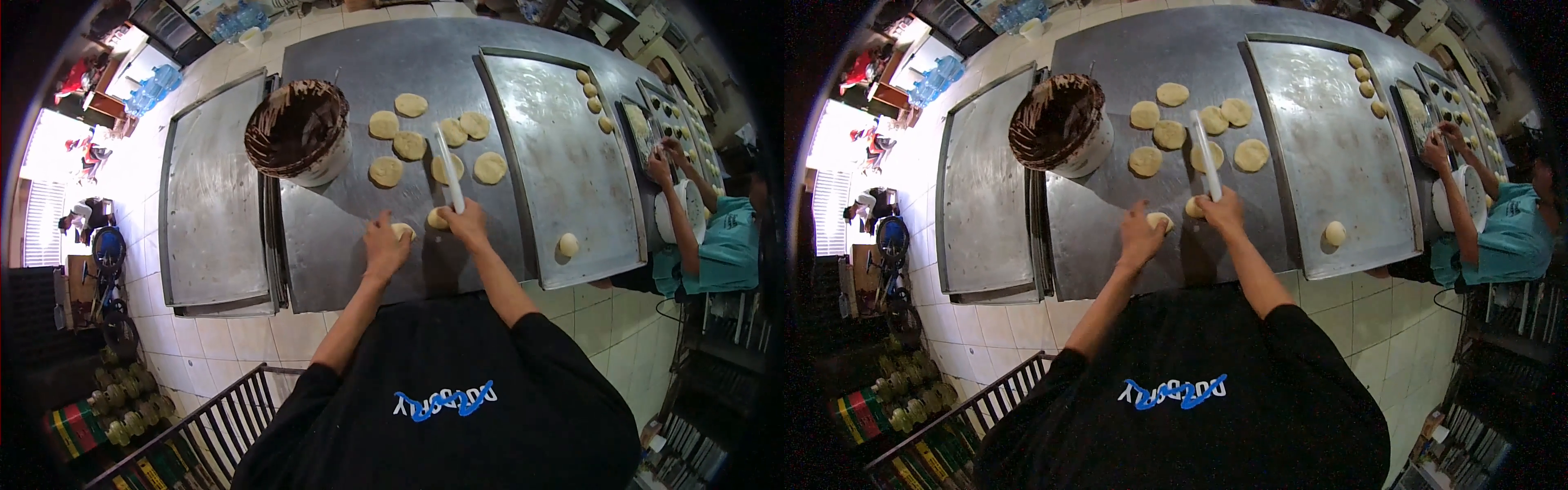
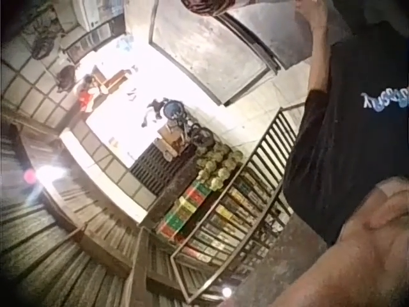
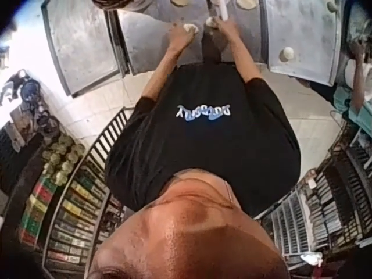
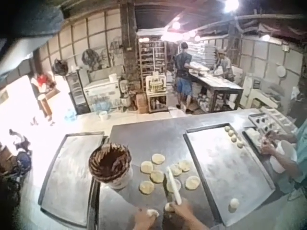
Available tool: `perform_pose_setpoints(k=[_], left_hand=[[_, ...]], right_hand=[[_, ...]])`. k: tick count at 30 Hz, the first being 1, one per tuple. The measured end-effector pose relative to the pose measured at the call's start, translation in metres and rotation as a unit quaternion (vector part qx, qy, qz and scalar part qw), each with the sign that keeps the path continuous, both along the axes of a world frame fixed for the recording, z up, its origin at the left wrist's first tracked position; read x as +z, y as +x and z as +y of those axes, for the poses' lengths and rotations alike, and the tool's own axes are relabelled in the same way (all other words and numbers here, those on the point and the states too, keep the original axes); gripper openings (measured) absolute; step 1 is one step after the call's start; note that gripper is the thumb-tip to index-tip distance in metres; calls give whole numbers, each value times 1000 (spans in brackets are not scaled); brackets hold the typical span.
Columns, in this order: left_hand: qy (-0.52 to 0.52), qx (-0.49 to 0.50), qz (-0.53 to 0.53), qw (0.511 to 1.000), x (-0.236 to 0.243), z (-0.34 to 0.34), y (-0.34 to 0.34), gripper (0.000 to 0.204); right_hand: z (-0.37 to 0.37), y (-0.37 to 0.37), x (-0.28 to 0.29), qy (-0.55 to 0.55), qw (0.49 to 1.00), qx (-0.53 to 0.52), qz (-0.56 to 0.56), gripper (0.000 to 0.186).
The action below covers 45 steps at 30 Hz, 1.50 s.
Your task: Flattening bread dough balls with a rolling pin and filling them with chocolate paste.
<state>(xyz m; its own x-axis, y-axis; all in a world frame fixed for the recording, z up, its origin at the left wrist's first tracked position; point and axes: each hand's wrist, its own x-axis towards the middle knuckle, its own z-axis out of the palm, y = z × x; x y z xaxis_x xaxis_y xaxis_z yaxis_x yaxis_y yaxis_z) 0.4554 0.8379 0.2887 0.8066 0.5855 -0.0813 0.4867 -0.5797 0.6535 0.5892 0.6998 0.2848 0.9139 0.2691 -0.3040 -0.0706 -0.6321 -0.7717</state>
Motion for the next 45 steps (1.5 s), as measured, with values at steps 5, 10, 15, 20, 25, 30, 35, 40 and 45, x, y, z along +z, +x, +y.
perform_pose_setpoints(k=[5, 10, 15, 20, 25, 30, 35, 40, 45], left_hand=[[-262, 0, -80, 962, 27, -9, 0, 44], [76, -86, 25, 993, 1, 19, -5, 76], [382, -200, -125, 894, 92, 37, 19, 63], [258, -283, 44, 923, -7, 36, -17, 62], [289, -151, 64, 943, -33, 40, 44, 77], [288, -85, -37, 953, -32, 76, 107, 78], [221, -106, 14, 969, -41, -1, -28, 69], [43, -170, -58, 983, -11, 4, -84, 57], [36, 41, -131, 990, -8, 10, 15, 37]], right_hand=[[-29, -16, 43, 192, 955, -74, 215, 29], [-66, -2, 30, -47, 988, 139, -51, 27], [-55, 31, 139, -92, 856, 440, -253, 33], [-69, -4, 55, -175, 871, 426, -169, 46], [-34, 42, -22, -223, 889, 189, -353, 71], [5, 96, -18, -135, 870, 98, -463, 66], [-65, -41, -22, -195, 869, 258, -374, 62], [-92, -60, 15, -230, 912, 287, -185, 31], [-25, -8, -6, -99, 971, 69, -205, 34]])
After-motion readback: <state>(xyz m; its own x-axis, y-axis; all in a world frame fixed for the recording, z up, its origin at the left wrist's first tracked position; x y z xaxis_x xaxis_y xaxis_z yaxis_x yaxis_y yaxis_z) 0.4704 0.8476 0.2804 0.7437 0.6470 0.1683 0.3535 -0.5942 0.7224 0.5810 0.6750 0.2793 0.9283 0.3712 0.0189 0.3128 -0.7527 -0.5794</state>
